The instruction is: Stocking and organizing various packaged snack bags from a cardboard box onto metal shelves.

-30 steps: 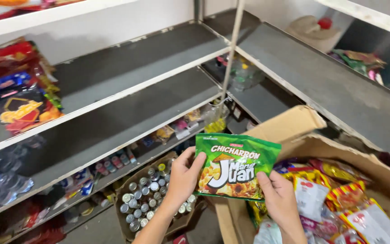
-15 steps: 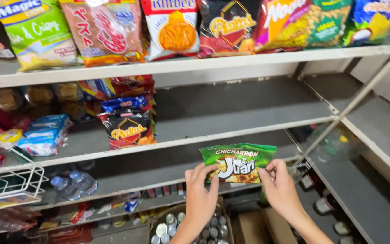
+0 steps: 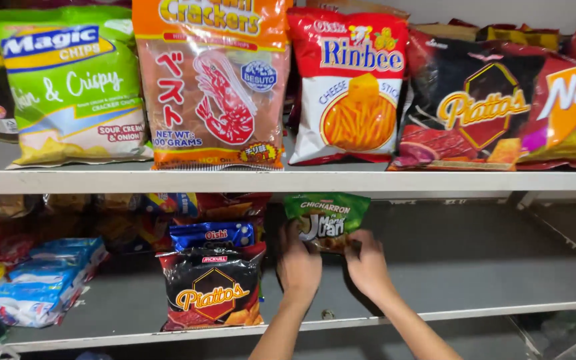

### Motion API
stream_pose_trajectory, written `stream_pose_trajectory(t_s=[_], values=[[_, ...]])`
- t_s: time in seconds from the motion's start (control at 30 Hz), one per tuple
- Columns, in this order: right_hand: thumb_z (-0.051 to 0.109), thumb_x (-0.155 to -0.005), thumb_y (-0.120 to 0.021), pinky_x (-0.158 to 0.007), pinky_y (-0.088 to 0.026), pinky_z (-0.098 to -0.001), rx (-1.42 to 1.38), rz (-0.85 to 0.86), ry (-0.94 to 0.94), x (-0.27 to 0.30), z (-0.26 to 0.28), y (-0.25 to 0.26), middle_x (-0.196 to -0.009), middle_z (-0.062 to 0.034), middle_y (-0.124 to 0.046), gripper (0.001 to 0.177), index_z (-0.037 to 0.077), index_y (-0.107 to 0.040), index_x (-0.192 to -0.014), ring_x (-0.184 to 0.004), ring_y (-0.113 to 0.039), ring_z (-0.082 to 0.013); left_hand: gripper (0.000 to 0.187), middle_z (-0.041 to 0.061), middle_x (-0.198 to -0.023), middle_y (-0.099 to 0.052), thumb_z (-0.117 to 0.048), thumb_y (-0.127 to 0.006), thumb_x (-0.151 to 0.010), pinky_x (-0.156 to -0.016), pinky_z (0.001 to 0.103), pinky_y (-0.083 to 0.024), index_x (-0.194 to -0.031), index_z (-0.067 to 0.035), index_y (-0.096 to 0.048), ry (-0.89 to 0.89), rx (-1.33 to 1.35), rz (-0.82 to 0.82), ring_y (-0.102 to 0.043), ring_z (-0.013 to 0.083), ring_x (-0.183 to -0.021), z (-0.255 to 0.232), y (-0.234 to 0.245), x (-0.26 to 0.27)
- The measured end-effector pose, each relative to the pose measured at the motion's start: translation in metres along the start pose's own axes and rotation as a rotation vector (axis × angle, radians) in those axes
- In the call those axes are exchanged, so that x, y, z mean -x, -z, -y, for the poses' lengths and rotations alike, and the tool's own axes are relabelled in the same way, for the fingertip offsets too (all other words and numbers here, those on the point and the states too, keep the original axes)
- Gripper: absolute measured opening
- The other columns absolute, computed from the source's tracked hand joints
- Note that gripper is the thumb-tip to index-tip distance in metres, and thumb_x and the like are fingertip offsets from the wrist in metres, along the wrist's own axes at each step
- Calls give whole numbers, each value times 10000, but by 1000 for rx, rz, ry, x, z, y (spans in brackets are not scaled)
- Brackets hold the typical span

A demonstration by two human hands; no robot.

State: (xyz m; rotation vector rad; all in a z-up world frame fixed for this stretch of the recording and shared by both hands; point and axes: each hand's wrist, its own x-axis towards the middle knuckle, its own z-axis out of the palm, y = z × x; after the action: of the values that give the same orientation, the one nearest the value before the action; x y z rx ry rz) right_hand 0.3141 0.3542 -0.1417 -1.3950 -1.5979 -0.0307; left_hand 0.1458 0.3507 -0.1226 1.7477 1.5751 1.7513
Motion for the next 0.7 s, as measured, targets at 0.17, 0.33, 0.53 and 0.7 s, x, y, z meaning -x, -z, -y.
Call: stream_pose_trajectory(t_s=[0.17,0.33,0.53,0.7], values=[[66,-838,-665,-860,-540,-465,-89,84,-37,-46,-40,-72,-1012,-267,-722,359,-14,-557,-1171,-993,-685,-430,588,249,-1379,-517,-30,-687,-762,-1054,524,-404,-1328,1,-529,11,-18,-143,-483,461,-1264,21,-32,-46],[221,-888,-738,-851,-557,-419,-202,113,-42,-69,2,-76,-1025,-231,-748,364,-35,-583,-1096,-990,-734,-348,558,263,-1338,-555,-24,-679,-758,-1081,516,-429,-1298,7,-540,-7,94,-213,-514,456,-1269,57,-61,-72],[283,-904,-740,-849,-554,-401,-142,223,-45,-83,21,-78,-1034,-224,-739,445,-52,-553,-1128,-992,-731,-332,710,286,-1342,-555,-21,-679,-762,-1049,538,-414,-1433,28,-455,-27,164,-235,-512,491,-1231,75,-77,-75],[156,-862,-727,-873,-561,-409,-148,247,73,-93,-11,-92,-1082,-217,-735,448,-60,-556,-1216,-1030,-719,-342,735,350,-1376,-478,-30,-705,-754,-1075,548,-371,-1432,55,-434,-69,-6,-224,-458,521,-1265,70,-69,-74]])
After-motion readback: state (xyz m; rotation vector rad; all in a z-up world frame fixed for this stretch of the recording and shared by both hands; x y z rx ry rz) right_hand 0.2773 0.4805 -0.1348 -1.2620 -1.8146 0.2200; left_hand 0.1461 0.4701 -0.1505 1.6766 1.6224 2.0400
